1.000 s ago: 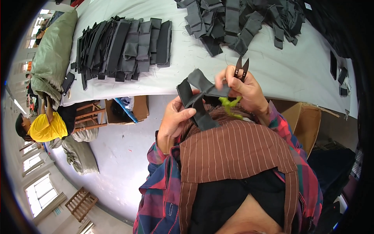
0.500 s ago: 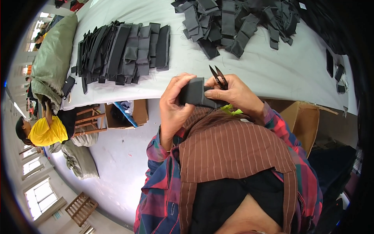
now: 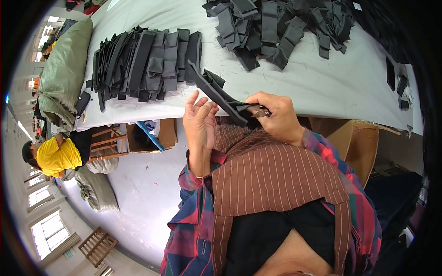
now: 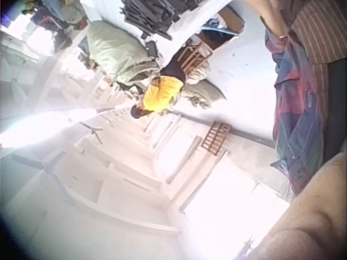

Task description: Trim loose threads from black fabric straps using small thread snips.

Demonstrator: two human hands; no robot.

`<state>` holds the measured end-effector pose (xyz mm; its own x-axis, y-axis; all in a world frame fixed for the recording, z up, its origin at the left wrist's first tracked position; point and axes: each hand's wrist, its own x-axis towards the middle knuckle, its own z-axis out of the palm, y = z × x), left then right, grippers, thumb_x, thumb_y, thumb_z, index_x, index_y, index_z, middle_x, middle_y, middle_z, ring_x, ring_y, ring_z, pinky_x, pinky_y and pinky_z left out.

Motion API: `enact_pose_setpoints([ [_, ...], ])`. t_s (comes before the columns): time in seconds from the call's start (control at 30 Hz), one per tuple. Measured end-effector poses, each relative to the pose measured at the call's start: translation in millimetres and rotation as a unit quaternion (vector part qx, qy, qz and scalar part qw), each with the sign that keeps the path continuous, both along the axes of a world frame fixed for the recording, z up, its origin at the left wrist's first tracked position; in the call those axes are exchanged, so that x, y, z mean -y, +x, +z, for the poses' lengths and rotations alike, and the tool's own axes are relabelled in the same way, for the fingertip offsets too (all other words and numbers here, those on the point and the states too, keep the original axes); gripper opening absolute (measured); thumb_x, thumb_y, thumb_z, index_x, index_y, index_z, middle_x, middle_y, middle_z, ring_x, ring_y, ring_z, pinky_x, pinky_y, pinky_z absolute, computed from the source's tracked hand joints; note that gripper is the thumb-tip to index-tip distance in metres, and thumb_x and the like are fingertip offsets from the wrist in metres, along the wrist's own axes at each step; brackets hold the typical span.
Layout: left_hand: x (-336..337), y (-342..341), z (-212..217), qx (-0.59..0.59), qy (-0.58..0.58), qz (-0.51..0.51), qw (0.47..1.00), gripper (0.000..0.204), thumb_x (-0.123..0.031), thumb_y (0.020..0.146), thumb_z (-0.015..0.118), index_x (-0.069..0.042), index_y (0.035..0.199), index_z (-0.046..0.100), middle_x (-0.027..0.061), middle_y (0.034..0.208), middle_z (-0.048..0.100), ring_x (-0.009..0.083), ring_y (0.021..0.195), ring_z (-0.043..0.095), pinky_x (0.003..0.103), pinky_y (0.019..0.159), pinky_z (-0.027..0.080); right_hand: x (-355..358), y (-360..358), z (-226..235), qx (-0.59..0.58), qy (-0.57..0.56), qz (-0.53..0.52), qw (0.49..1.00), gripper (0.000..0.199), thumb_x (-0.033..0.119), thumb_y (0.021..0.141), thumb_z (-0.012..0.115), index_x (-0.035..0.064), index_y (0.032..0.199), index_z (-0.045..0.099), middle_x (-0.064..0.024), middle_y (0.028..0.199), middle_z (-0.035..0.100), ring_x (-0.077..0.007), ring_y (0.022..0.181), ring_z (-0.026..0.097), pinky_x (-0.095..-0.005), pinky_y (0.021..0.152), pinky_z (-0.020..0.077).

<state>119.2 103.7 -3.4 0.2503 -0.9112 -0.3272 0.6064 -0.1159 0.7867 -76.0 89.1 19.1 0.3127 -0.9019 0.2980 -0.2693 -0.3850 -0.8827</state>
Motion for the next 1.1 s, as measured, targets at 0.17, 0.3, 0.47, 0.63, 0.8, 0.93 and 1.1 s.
enact_pose_setpoints([
  [0.17, -0.1, -5.8, 9.9, -0.051, -0.044, -0.100, 0.993, 0.045, -0.018, 0.093, 0.057, 0.003, 0.129, 0.040, 0.0109, 0.107, 0.058, 0.0169, 0.094, 0.058, 0.031, 0.083, 0.046, 2.4, 0.2, -7.9, -0.030, -0.070, 0.000, 0.997, 0.022, -0.010, 0.072, 0.061, 0.0018, 0.090, 0.062, -0.0073, 0.070, 0.060, -0.0147, 0.059, 0.057, -0.0258, 0.053, 0.0441],
  [0.3, 2.3, -10.7, 10.8, 0.000, -0.042, -0.090, 0.995, 0.036, -0.027, 0.093, 0.056, -0.003, 0.120, 0.050, 0.0069, 0.105, 0.059, 0.0154, 0.094, 0.055, 0.031, 0.086, 0.044, 0.6, 3.0, -10.3, -0.050, -0.115, 0.000, 0.992, 0.026, -0.005, 0.067, 0.062, 0.0056, 0.091, 0.060, -0.0079, 0.074, 0.062, -0.0267, 0.067, 0.062, -0.0345, 0.057, 0.0480],
  [0.47, 4.9, -6.4, 4.6, 0.009, -0.006, -0.080, 0.997, 0.025, -0.017, 0.088, 0.059, -0.007, 0.109, 0.052, 0.0046, 0.088, 0.059, 0.0151, 0.083, 0.055, 0.032, 0.079, 0.043, -0.3, 5.1, -17.5, -0.052, -0.142, -0.009, 0.988, 0.027, -0.005, 0.067, 0.062, 0.0054, 0.092, 0.060, -0.0073, 0.074, 0.063, -0.0251, 0.068, 0.063, -0.0337, 0.056, 0.0478],
  [0.63, -1.2, -6.4, 14.1, -0.069, -0.068, -0.130, 0.987, 0.030, -0.002, 0.079, 0.061, -0.005, 0.107, 0.049, 0.0117, 0.097, 0.062, 0.0173, 0.086, 0.057, 0.029, 0.081, 0.044, 2.1, 2.2, -11.4, -0.010, 0.003, -0.043, 0.999, 0.021, -0.002, 0.072, 0.063, 0.0039, 0.091, 0.060, -0.0087, 0.074, 0.062, -0.0221, 0.064, 0.061, -0.0309, 0.059, 0.0477],
  [0.8, -3.3, -13.4, 17.8, 0.007, -0.100, -0.117, 0.988, 0.034, 0.002, 0.077, 0.062, -0.006, 0.107, 0.050, 0.0221, 0.115, 0.060, 0.0217, 0.103, 0.056, 0.032, 0.094, 0.040, 13.1, 0.0, -12.8, 0.061, 0.124, -0.042, 0.990, 0.020, 0.004, 0.080, 0.063, 0.0070, 0.100, 0.063, -0.0094, 0.077, 0.063, -0.0214, 0.065, 0.058, -0.0286, 0.066, 0.0478],
  [0.93, -2.4, -11.5, 15.7, 0.057, -0.137, -0.080, 0.986, 0.039, -0.004, 0.077, 0.066, -0.008, 0.113, 0.051, 0.0204, 0.124, 0.055, 0.0194, 0.103, 0.054, 0.032, 0.096, 0.041, 13.2, -2.4, 6.4, 0.028, 0.058, -0.072, 0.995, 0.024, 0.011, 0.081, 0.066, 0.0091, 0.105, 0.064, -0.0074, 0.082, 0.064, -0.0206, 0.069, 0.059, -0.0291, 0.068, 0.0478],
  [1.1, 1.0, -15.8, 17.7, 0.081, -0.155, -0.037, 0.984, 0.043, 0.005, 0.074, 0.063, -0.004, 0.113, 0.049, 0.0190, 0.119, 0.057, 0.0260, 0.117, 0.053, 0.034, 0.093, 0.039, 9.9, -10.8, 7.4, -0.036, -0.029, -0.079, 0.996, 0.022, 0.019, 0.080, 0.069, 0.0107, 0.101, 0.067, -0.0052, 0.085, 0.066, -0.0226, 0.072, 0.060, -0.0308, 0.066, 0.0468],
])
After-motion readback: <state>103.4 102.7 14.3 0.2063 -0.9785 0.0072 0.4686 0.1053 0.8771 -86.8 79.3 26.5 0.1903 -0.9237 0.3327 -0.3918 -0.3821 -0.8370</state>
